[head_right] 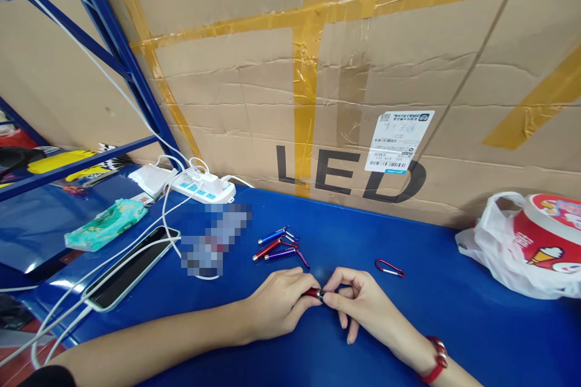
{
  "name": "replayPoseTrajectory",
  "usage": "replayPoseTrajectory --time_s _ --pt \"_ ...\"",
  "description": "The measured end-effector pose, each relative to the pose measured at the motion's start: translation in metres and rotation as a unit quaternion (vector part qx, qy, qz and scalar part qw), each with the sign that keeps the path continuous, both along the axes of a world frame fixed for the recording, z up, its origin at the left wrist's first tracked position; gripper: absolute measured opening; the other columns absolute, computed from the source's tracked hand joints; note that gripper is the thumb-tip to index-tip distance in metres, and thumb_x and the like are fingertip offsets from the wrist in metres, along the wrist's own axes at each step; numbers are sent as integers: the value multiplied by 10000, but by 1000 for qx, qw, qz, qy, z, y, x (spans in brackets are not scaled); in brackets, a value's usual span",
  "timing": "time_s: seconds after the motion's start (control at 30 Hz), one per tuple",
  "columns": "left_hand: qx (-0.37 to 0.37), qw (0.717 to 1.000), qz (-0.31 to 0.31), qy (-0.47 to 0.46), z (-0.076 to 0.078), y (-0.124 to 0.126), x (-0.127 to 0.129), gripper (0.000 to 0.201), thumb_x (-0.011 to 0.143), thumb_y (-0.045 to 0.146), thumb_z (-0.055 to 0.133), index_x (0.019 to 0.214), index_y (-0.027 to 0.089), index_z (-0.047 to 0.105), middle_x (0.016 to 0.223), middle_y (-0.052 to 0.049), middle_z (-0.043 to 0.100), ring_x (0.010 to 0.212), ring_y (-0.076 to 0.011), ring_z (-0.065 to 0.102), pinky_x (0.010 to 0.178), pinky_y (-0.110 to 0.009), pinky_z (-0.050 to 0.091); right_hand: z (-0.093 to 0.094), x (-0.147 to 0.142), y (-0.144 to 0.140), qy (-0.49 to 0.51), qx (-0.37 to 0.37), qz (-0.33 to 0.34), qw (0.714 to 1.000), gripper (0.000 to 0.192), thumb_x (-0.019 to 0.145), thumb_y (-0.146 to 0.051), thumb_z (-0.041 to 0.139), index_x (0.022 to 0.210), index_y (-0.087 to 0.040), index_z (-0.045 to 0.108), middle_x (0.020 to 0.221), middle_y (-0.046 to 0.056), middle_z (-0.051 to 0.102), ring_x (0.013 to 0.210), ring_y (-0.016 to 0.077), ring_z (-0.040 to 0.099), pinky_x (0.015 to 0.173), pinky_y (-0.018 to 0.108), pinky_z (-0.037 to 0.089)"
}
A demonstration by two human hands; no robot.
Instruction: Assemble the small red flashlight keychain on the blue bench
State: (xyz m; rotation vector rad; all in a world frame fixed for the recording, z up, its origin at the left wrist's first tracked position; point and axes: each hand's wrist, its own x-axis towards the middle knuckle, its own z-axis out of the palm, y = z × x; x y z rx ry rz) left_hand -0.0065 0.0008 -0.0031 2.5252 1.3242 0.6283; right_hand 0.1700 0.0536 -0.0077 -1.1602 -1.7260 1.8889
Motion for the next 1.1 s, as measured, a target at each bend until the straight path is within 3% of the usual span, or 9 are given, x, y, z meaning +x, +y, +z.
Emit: replayPoseTrajectory --time_s 1.1 --pt "35 999 -5 12 -1 -1 0 132 924 193 428 916 143 551 799 -30 650 704 -162 573 643 -236 438 -2 1 -1 20 -1 -7 1000 400 586 -432 752 704 -163 479 362 -100 476 287 28 392 290 135 428"
